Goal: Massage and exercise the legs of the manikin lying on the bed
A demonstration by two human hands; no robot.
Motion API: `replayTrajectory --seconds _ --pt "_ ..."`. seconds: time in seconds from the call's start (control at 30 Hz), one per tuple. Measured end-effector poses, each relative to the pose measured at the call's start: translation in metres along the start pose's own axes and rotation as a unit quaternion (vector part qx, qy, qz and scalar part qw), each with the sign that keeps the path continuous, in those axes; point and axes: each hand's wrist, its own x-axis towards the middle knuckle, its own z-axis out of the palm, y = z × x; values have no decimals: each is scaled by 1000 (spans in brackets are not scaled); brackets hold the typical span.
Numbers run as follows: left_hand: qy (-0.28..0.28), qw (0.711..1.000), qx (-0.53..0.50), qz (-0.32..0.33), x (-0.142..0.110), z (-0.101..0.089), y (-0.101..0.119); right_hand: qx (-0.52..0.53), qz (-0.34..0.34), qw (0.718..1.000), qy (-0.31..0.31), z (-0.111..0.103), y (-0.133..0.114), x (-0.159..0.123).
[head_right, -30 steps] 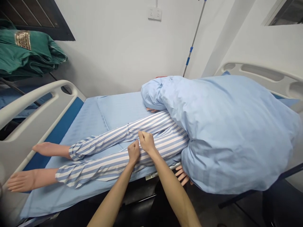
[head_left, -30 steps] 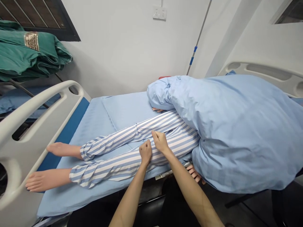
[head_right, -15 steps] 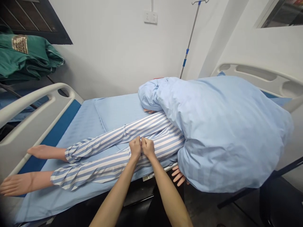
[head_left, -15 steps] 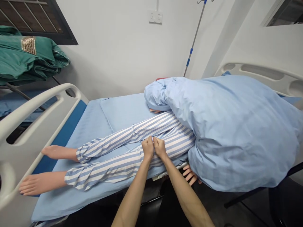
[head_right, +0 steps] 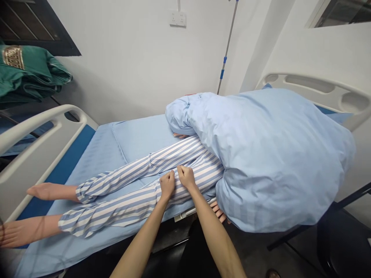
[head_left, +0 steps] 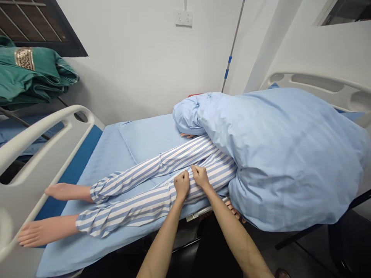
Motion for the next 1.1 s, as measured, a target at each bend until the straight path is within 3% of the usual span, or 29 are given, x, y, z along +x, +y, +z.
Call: replayTrajectory --seconds 0.13,0.3,0.4,0.57,0.77,0.87,1.1 --pt "-12 999 -31 -13 2 -1 3 -18 -3 1000 -16 11 22 -12" --pt "-52 992 -113 -8 13 4 28 55 26 998 24 9 25 -8" --pt "-33 988 -151 -12 12 15 40 93 43 994 46 8 26 -6" --pt "-2 999 -34 -10 3 34 30 124 72 988 57 8 29 -7" --pt "-25 1000 7 10 2 38 23 43 34 998 29 -23 9 8" --pt "-13 1000 16 17 1 39 23 9 23 999 36 -35 13 10" --pt "-24 999 -22 -1 0 38 26 -79 33 996 31 -25 43 -2"
